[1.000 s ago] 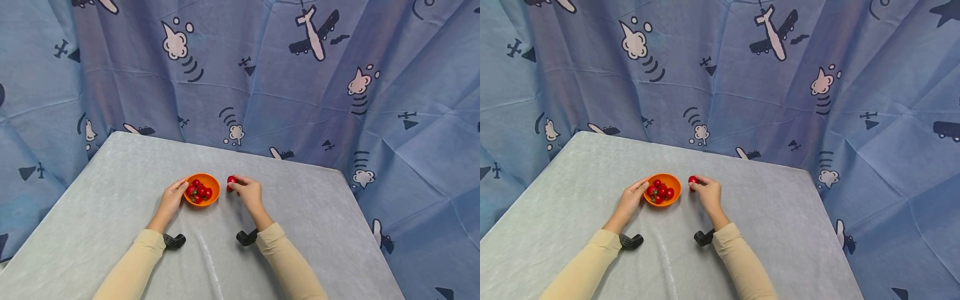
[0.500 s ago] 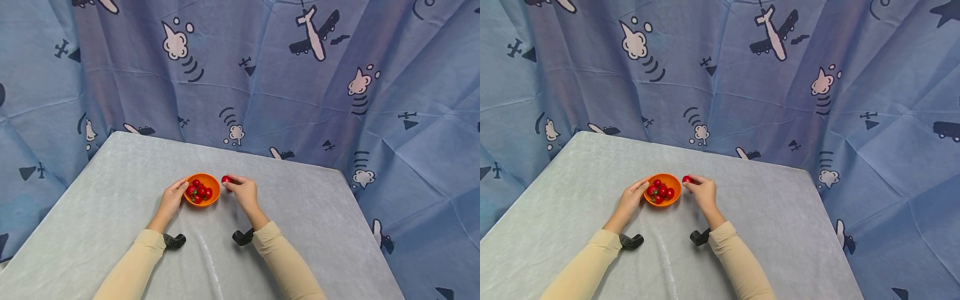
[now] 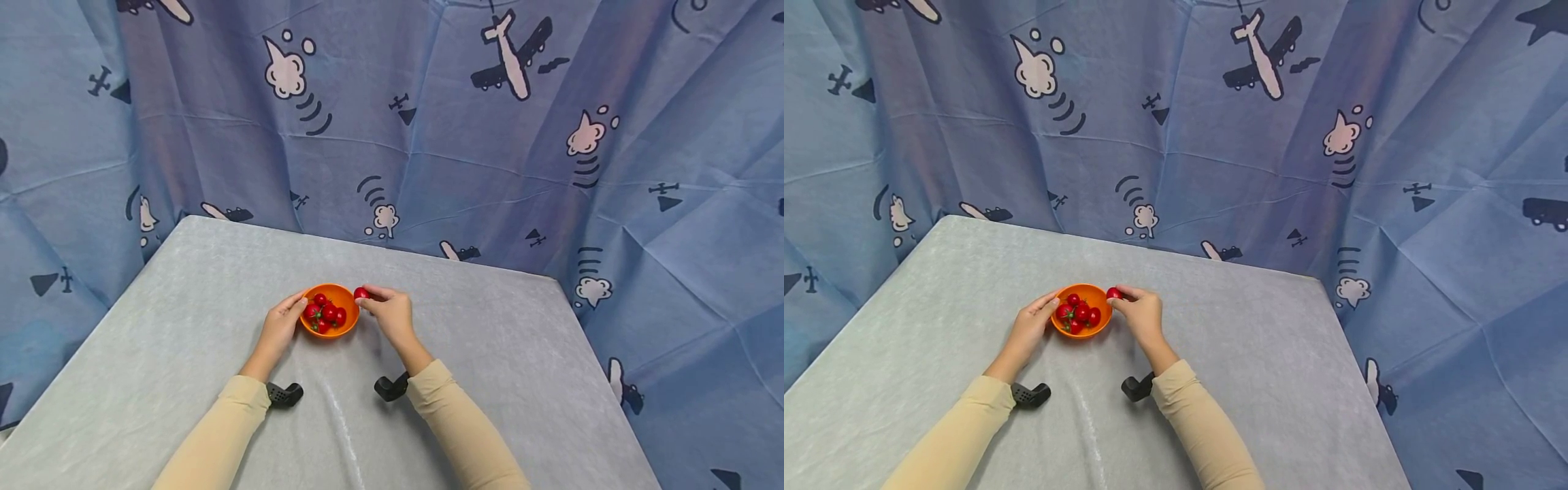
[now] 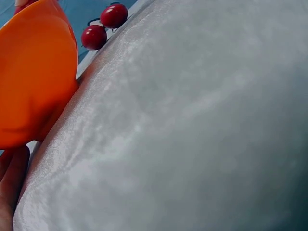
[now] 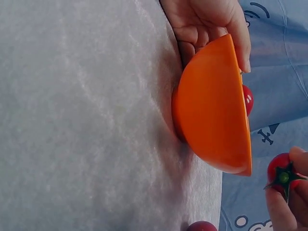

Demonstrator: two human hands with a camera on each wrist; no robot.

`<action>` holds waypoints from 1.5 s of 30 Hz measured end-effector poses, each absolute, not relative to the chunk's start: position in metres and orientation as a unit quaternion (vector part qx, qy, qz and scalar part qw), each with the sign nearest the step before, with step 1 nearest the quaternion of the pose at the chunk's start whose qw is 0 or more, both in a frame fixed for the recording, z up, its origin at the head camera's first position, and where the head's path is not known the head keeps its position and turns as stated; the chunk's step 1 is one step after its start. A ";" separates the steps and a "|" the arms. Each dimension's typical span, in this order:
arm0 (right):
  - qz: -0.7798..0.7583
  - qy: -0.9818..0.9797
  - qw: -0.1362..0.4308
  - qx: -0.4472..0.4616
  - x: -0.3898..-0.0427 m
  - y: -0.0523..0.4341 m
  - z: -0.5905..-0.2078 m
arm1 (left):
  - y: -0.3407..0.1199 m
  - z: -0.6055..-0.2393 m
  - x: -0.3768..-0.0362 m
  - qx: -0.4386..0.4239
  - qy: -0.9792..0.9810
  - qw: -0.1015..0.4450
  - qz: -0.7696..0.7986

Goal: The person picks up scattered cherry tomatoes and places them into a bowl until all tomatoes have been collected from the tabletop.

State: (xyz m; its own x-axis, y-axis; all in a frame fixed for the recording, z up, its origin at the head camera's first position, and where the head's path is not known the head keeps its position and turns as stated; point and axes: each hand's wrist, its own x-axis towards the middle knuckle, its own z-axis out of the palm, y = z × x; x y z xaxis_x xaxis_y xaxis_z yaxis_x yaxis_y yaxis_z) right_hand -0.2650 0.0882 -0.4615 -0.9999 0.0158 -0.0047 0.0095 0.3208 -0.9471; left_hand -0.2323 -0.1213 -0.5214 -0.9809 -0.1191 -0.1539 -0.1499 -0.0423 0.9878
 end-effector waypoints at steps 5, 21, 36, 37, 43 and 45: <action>0.575 -0.818 -0.003 -0.006 -0.265 0.084 -0.461 | -0.123 -0.529 -0.236 -0.096 0.688 0.004 0.719; 0.561 -0.828 -0.014 0.009 -0.266 0.072 -0.458 | -0.123 -0.529 -0.235 -0.090 0.695 0.003 0.713; 0.535 -0.845 -0.013 0.012 -0.270 0.061 -0.462 | -0.122 -0.533 -0.235 -0.087 0.698 -0.003 0.710; 0.535 -0.845 -0.012 0.014 -0.271 0.061 -0.463 | -0.122 -0.533 -0.235 -0.087 0.698 -0.001 0.711; 0.541 -0.841 -0.006 0.022 -0.272 0.058 -0.465 | -0.123 -0.531 -0.235 -0.089 0.696 0.003 0.712; 0.538 -0.843 -0.004 0.023 -0.272 0.057 -0.466 | -0.122 -0.531 -0.235 -0.091 0.694 0.001 0.715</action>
State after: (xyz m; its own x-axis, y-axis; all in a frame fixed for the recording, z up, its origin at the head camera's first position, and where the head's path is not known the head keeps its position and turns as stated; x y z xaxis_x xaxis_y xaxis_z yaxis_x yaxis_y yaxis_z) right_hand -0.2721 0.0567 -0.4656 -0.9989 -0.0434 0.0181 -0.0346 0.4203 -0.9067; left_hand -0.2355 -0.1224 -0.5312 -0.9836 -0.1243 -0.1308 -0.1270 -0.0380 0.9912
